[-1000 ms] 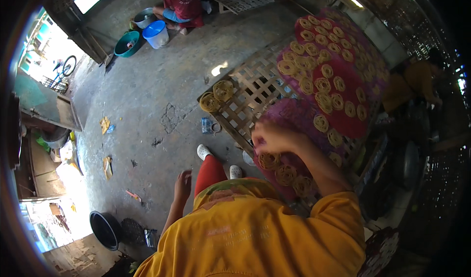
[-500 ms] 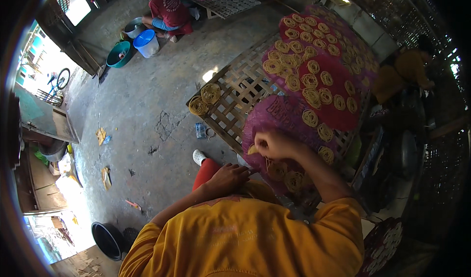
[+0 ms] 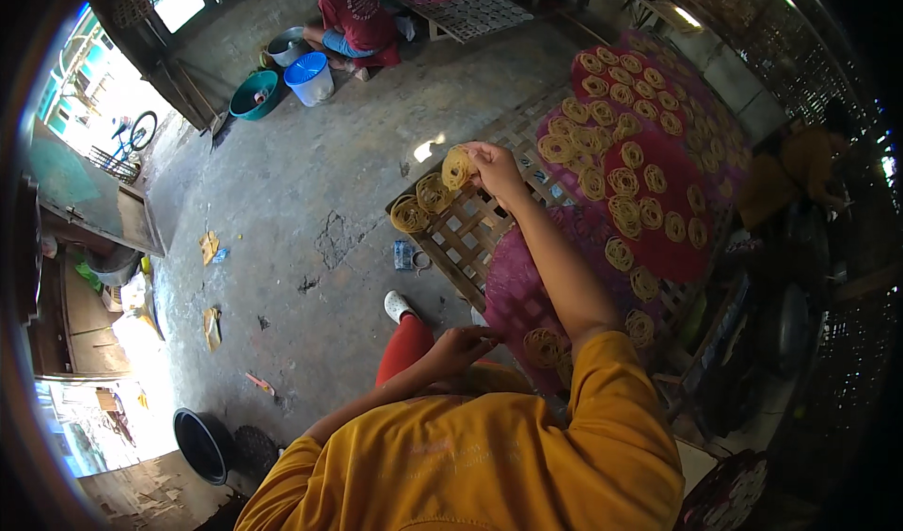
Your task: The person picks up individual circular fried snacks from a pink paper and places them onto a large wooden rack, handling each snack by hand.
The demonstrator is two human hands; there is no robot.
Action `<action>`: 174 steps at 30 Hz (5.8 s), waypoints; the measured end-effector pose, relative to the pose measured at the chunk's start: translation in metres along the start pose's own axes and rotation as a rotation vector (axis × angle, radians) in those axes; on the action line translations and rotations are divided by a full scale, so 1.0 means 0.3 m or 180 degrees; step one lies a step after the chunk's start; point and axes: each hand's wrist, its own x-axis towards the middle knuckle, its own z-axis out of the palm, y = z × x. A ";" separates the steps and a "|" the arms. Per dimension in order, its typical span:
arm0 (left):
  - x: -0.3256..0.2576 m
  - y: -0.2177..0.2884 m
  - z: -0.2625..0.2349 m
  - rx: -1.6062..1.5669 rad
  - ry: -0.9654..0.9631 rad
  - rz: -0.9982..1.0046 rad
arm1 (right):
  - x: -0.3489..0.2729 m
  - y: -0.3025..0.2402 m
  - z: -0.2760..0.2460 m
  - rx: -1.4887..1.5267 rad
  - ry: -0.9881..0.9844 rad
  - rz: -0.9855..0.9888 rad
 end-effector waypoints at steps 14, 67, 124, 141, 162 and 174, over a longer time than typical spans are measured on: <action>0.073 -0.093 -0.027 -0.0894 0.1818 0.0271 | -0.641 -0.091 -0.105 -0.3045 -0.2033 -0.0587; 0.099 0.072 -0.304 -0.1658 0.1525 0.0225 | 0.000 -0.012 -0.211 0.0200 0.0345 0.0288; -0.098 -0.149 -0.102 -0.1307 0.0306 -0.1167 | -0.273 -0.034 -0.209 -0.2744 -0.1027 -0.1511; -0.046 -0.099 -0.078 -0.0797 0.0372 -0.0810 | -0.211 -0.115 -0.266 -0.3111 -0.0214 -0.1246; -0.067 0.028 -0.047 -0.2177 0.0459 -0.1074 | -0.743 0.089 -0.420 -0.4316 0.0737 -0.1476; -0.299 0.250 -0.320 -0.4490 0.0618 0.0689 | -0.495 -0.032 -0.327 0.0263 0.0869 -0.0040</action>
